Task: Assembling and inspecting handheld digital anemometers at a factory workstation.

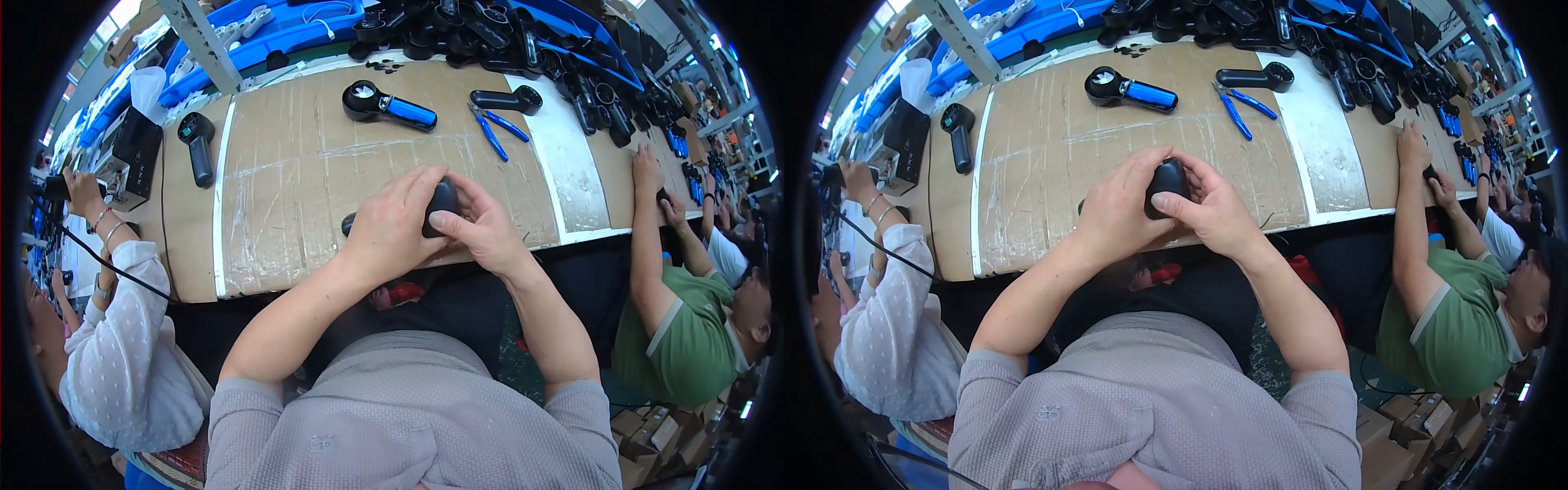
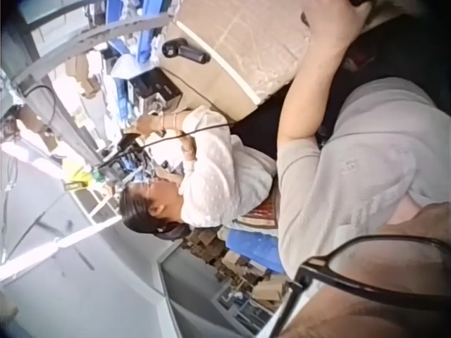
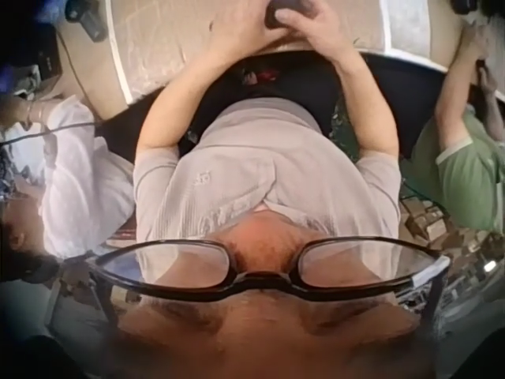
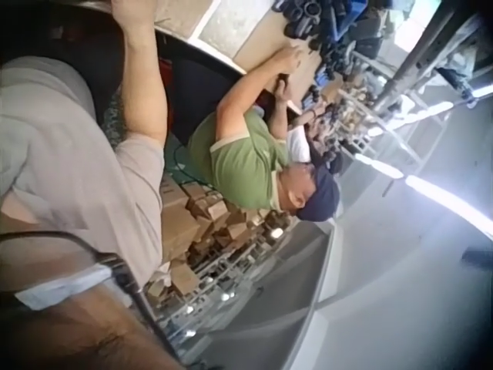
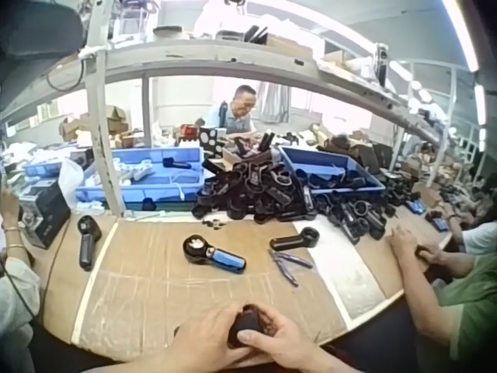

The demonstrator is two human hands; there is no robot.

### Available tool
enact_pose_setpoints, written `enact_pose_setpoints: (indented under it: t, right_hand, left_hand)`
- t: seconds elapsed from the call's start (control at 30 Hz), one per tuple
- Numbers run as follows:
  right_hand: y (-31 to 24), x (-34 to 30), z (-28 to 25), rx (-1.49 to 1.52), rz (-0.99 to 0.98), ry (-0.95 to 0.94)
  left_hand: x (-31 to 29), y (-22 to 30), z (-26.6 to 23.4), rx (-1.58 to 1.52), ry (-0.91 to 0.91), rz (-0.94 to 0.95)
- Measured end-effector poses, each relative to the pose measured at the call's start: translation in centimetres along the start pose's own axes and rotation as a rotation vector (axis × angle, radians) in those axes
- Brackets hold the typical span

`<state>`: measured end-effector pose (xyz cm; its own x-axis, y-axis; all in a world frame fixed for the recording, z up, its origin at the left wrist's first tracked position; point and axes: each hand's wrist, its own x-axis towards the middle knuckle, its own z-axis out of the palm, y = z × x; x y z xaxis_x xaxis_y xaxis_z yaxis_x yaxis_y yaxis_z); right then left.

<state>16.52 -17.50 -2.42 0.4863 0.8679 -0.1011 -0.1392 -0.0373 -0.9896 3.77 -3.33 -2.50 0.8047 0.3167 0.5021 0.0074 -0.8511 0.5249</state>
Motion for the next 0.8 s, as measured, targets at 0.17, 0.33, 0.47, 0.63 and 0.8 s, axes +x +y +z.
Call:
enact_pose_setpoints:
  t: [0.17, 0.33, 0.47, 0.63, 0.8]
  right_hand:
    - [1.0, 0.1, -1.1, -0.145, -0.053, 0.033]
    - [0.7, 0.0, -0.3, -0.389, -0.042, 0.094]
    - [0.5, 0.3, 0.8, -0.469, -0.002, 0.154]
    - [0.6, 0.7, 1.4, -0.425, 0.012, 0.216]
    - [0.3, 1.3, 1.4, -0.436, -0.045, 0.223]
  left_hand:
    - [-0.1, -0.8, 0.5, 0.082, -0.053, -0.029]
    - [-0.1, -1.0, 0.5, 0.141, -0.111, -0.059]
    - [0.1, -1.0, 0.6, 0.156, -0.118, -0.065]
    - [0.1, -1.0, 0.9, 0.149, -0.134, -0.100]
    - [-0.1, -1.1, 1.2, 0.160, -0.082, -0.091]
